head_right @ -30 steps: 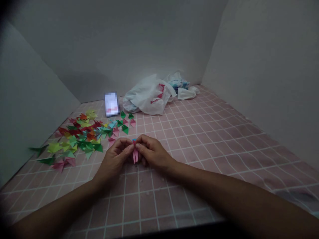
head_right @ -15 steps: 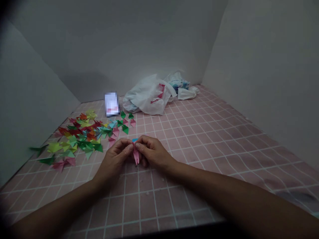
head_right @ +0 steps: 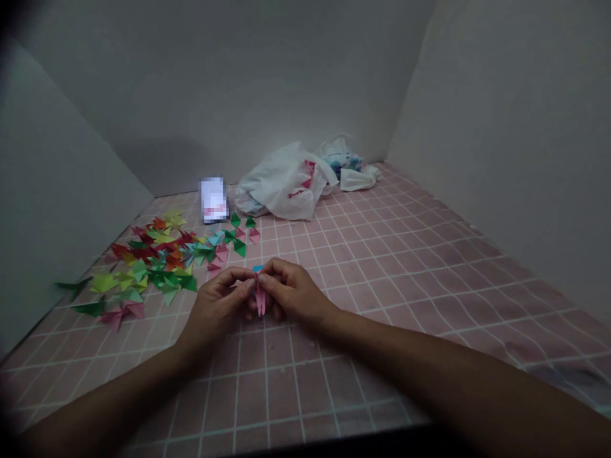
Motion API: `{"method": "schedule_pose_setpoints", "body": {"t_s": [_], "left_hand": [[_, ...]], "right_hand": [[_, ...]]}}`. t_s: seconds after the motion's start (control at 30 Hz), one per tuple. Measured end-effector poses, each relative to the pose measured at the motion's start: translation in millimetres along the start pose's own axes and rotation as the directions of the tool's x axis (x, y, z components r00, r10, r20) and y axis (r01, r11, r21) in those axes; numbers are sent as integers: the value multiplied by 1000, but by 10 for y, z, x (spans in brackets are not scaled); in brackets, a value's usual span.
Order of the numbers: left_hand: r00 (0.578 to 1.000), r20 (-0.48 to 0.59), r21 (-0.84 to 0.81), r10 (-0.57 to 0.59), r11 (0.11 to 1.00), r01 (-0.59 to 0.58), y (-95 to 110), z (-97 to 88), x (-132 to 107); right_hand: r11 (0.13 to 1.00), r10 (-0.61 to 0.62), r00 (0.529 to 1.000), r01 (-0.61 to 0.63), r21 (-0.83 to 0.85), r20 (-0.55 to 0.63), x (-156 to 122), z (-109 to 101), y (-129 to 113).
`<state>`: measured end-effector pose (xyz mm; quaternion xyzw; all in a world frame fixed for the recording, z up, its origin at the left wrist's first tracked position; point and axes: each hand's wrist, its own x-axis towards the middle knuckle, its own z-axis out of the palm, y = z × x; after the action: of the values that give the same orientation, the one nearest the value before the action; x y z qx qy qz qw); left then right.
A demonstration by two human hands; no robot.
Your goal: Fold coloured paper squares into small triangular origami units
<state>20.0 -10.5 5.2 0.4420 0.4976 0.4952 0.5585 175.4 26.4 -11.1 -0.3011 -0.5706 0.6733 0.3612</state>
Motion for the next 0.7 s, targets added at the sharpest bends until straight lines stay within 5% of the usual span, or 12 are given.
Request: {"method": "schedule_pose_setpoints", "body": {"t_s": [0.7], "left_hand": [[1000,1,-68,-21,997,21,-26,-5,2]], "right_hand": [[998,-19,1000,17,-68,-23,-7,10,7]]}}
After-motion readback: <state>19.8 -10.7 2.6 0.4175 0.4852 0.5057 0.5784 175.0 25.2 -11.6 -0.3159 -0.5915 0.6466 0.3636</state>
